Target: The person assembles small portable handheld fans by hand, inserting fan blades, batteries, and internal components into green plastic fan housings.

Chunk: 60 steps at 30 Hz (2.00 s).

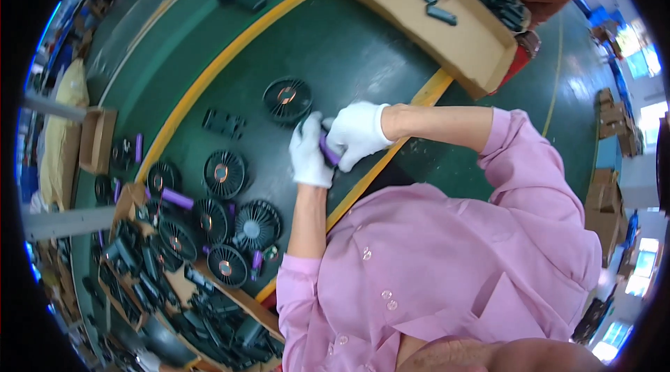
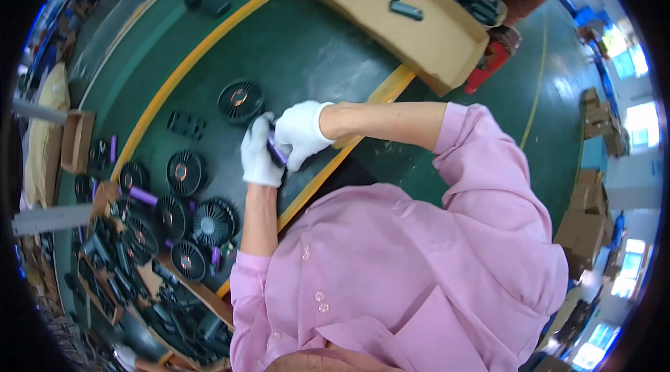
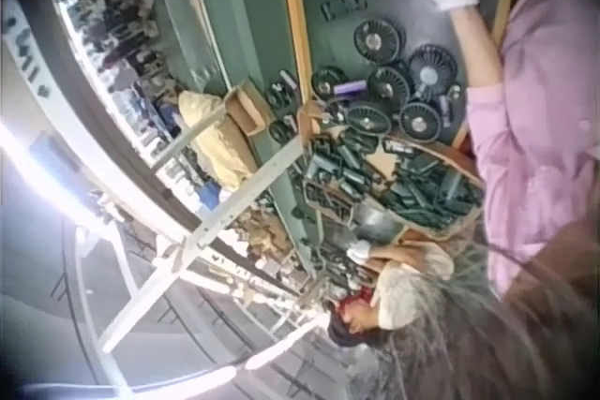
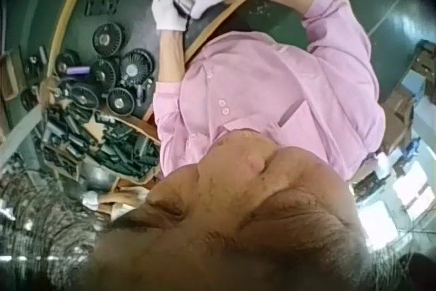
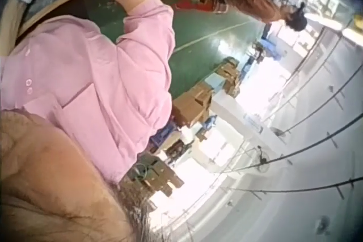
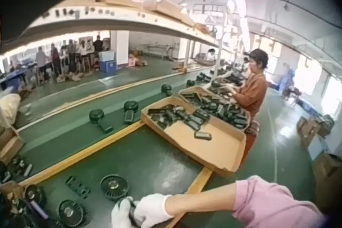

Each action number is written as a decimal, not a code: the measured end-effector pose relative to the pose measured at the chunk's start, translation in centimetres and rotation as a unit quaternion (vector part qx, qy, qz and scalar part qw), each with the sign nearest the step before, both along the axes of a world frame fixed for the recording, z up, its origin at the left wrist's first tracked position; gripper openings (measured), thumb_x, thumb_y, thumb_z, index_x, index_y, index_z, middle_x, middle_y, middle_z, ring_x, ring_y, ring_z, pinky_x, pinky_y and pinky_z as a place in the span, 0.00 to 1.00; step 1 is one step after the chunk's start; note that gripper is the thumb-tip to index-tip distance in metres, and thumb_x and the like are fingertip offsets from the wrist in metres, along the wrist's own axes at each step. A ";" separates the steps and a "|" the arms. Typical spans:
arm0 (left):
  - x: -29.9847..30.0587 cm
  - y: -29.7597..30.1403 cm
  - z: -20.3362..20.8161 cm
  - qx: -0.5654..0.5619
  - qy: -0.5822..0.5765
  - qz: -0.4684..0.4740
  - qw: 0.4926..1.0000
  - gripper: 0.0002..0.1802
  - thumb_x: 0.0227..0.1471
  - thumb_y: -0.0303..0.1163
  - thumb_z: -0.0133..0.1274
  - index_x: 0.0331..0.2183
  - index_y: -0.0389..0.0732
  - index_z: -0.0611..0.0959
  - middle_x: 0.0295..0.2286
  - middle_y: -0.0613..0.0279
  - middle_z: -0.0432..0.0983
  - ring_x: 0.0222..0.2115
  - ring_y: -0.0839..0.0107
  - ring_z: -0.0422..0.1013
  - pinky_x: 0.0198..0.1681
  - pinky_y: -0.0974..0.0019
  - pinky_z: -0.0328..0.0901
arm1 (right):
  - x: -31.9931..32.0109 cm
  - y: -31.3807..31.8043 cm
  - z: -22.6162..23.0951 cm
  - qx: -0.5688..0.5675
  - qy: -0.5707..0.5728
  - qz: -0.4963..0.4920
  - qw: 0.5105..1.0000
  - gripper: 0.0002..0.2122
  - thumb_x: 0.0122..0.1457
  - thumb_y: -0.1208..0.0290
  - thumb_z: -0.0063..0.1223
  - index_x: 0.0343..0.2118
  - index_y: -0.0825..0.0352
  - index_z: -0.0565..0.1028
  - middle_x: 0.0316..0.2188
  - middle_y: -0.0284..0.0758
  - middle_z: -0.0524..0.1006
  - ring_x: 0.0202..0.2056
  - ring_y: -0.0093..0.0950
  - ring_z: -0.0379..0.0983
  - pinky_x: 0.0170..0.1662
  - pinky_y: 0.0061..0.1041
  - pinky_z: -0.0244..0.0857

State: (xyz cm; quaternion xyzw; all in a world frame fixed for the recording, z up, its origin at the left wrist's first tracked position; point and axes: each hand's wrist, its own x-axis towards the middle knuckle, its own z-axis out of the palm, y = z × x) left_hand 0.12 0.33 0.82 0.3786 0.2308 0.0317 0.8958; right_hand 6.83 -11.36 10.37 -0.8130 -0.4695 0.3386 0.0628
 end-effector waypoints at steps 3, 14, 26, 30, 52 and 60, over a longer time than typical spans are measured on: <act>-0.5 0.2 1.3 -0.018 0.021 -0.029 0.999 0.12 0.58 0.36 0.47 0.40 0.38 0.72 0.28 0.52 0.75 0.21 0.66 0.72 0.21 0.63 0.70 | 3.0 -4.2 1.2 0.154 0.189 -0.105 0.964 0.16 0.48 0.59 0.58 0.36 0.65 0.80 0.26 0.40 0.79 0.28 0.37 0.76 0.35 0.33 0.69; -0.7 0.3 1.6 -0.072 -0.037 -0.019 0.997 0.10 0.59 0.35 0.45 0.38 0.39 0.71 0.28 0.49 0.75 0.20 0.64 0.72 0.21 0.61 0.71 | 22.3 -20.9 -1.7 -0.109 -0.351 -0.322 0.872 0.16 0.51 0.75 0.50 0.44 0.64 0.74 0.43 0.46 0.76 0.45 0.44 0.73 0.47 0.37 0.69; 0.0 0.5 -0.3 -0.164 -0.077 -0.020 0.983 0.16 0.58 0.43 0.50 0.39 0.40 0.73 0.35 0.50 0.75 0.30 0.59 0.75 0.32 0.57 0.74 | 22.0 -22.0 -1.5 -0.142 -0.310 -0.432 0.835 0.23 0.39 0.57 0.62 0.36 0.69 0.77 0.38 0.48 0.78 0.41 0.39 0.75 0.46 0.31 0.67; -0.3 0.9 -0.4 -0.191 -0.077 -0.011 0.979 0.20 0.58 0.49 0.49 0.39 0.40 0.73 0.35 0.50 0.75 0.31 0.59 0.75 0.33 0.56 0.74 | 18.8 -15.7 1.1 0.055 -0.423 -0.407 0.807 0.22 0.48 0.67 0.57 0.47 0.69 0.73 0.37 0.47 0.78 0.37 0.38 0.77 0.43 0.32 0.70; -0.1 0.6 0.3 -0.277 -0.083 0.005 0.957 0.34 0.58 0.64 0.32 0.46 0.45 0.74 0.40 0.60 0.74 0.42 0.63 0.71 0.48 0.55 0.67 | -1.2 -1.1 -2.2 0.162 -0.062 -0.233 0.957 0.33 0.49 0.54 0.57 0.54 0.71 0.65 0.31 0.50 0.78 0.33 0.38 0.78 0.36 0.33 0.69; -0.2 0.8 1.5 -0.252 -0.108 -0.017 0.961 0.44 0.53 0.71 0.28 0.53 0.44 0.67 0.48 0.61 0.69 0.50 0.63 0.65 0.54 0.56 0.60 | -3.4 0.6 1.6 0.163 -0.247 -0.175 0.939 0.35 0.50 0.51 0.54 0.59 0.63 0.60 0.21 0.46 0.78 0.24 0.45 0.76 0.30 0.38 0.71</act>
